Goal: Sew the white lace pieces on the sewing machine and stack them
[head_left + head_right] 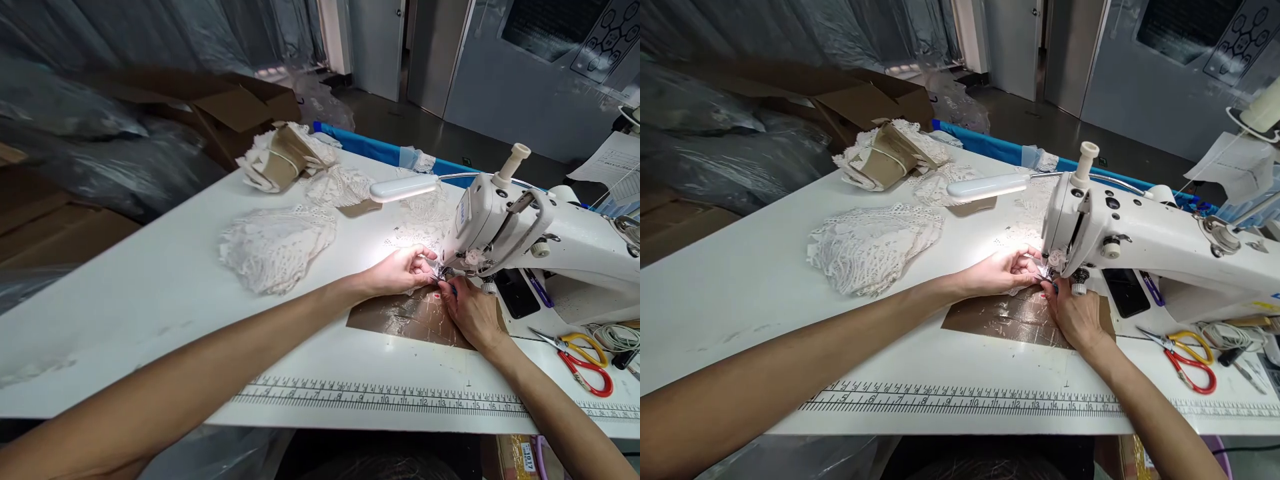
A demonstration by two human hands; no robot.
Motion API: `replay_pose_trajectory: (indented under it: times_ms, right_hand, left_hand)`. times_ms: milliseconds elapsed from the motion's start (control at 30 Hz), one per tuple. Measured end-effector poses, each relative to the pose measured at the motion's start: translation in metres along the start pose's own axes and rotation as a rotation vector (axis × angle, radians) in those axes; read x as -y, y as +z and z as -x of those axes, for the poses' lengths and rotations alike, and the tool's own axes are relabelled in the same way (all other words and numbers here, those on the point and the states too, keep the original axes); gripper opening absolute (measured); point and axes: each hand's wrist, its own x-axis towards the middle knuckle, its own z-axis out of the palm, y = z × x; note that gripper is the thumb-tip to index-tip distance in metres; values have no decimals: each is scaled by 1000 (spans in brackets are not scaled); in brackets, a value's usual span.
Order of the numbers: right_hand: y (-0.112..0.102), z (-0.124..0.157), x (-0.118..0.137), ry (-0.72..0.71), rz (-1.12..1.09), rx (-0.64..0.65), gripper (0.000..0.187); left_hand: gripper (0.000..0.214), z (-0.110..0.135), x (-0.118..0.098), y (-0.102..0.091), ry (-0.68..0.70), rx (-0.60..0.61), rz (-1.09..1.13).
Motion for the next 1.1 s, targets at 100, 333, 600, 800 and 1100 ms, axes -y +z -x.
replay_pose_trajectory:
  times_ms: [100,333,600,800,1100]
  right_hand:
    - [-1,-4,5,-10,-12,-7,35]
    - [2,-7,5,-5,-8,-3,34]
    - [5,-6,5,15,-20,7,36]
    - [8,-9,7,-52,21,-84,34]
    - [-22,30,-25,-365,-252,-233,47]
  left_hand:
    - [32,0,-1,-1,9,19,-1]
    - [36,0,-13,2,-166,-6,76]
    - [40,0,-24,5,-271,-41,134]
    - [39,0,-15,6,-178,7,80]
    - [27,26,-63,-16,260,4,-787]
